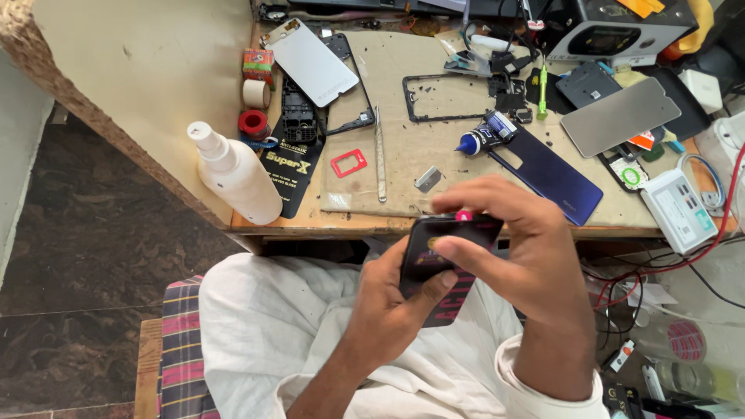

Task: The person handles a disassembled smartphone, peels protective film from a screen, and connects a multimeter probe to the battery terminals. They manipulate internal components and test electrical connections on the workbench.

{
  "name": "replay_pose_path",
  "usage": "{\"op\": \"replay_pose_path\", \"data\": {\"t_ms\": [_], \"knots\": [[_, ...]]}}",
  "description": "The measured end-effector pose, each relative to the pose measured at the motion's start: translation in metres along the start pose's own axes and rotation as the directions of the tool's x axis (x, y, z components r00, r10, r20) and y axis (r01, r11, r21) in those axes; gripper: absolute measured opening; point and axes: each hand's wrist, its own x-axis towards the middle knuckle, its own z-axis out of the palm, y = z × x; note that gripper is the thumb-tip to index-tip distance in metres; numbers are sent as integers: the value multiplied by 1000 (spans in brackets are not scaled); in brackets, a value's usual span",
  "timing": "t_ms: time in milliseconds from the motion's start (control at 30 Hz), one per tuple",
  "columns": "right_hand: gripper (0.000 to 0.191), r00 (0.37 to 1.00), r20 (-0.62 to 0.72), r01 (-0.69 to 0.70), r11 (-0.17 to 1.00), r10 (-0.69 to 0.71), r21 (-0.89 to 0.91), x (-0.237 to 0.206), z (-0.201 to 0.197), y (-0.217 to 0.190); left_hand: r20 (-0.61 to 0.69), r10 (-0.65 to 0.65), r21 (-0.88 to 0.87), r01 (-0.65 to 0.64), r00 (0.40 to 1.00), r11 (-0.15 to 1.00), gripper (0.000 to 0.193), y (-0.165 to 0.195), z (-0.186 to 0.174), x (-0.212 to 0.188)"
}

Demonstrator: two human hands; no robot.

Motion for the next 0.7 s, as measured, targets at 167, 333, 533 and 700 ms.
{"op": "replay_pose_path", "data": {"t_ms": [167,333,533,700], "knots": [[16,990,4,-140,967,142,213,-1,2,13,86,-87,-32,90,993,995,36,-9,-6,1],[12,956,-48,-248,883,290,399,-7,4,38,174,-161,-162,190,972,968,36,-19,-9,10],[17,915,-239,-92,744,326,662,-21,-13,74,192,-56,85,40,980,996,43,14,-48,9],[11,941,-299,153,587,159,795,-43,-24,104,-7,39,286,-35,999,958,34,20,-49,-15]]}}
